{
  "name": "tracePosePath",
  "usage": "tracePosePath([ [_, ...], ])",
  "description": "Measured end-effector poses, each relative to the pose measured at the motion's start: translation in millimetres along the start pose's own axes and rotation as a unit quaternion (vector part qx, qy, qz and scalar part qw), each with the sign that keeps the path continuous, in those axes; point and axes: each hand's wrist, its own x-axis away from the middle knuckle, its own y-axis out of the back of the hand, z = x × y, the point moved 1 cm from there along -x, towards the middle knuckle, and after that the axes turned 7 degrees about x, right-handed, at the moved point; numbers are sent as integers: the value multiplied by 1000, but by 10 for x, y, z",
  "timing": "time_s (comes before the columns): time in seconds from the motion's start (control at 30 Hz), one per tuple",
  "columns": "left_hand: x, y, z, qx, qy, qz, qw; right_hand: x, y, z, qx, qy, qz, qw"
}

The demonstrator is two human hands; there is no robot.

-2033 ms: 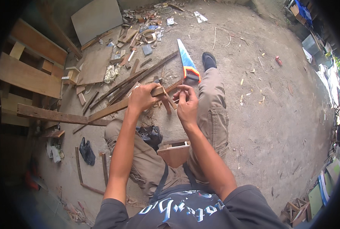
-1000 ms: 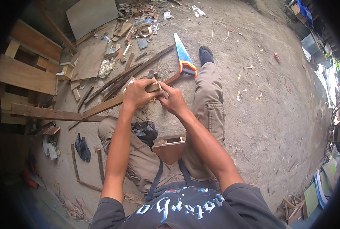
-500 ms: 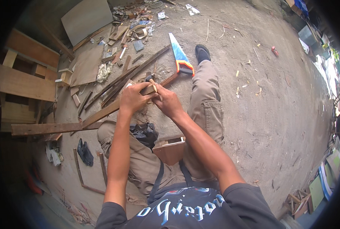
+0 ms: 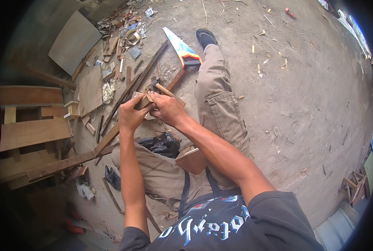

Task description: The person assembles a wooden frame by hammering nails into wooden planks. They align the pieces, insert nails, and secure them with a hammer.

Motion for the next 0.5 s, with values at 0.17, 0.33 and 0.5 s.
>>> tracePosePath([
  [0.17,-15,-16,-3,14,15,3,1000,15,-34,23,19,1,-46,999],
  [0.33,-25,-26,5,9,3,-2,1000,7,-8,61,15,-46,-22,999],
  [0.5,-22,-4,-36,12,-4,-2,1000,-6,15,71,19,-40,-13,999],
])
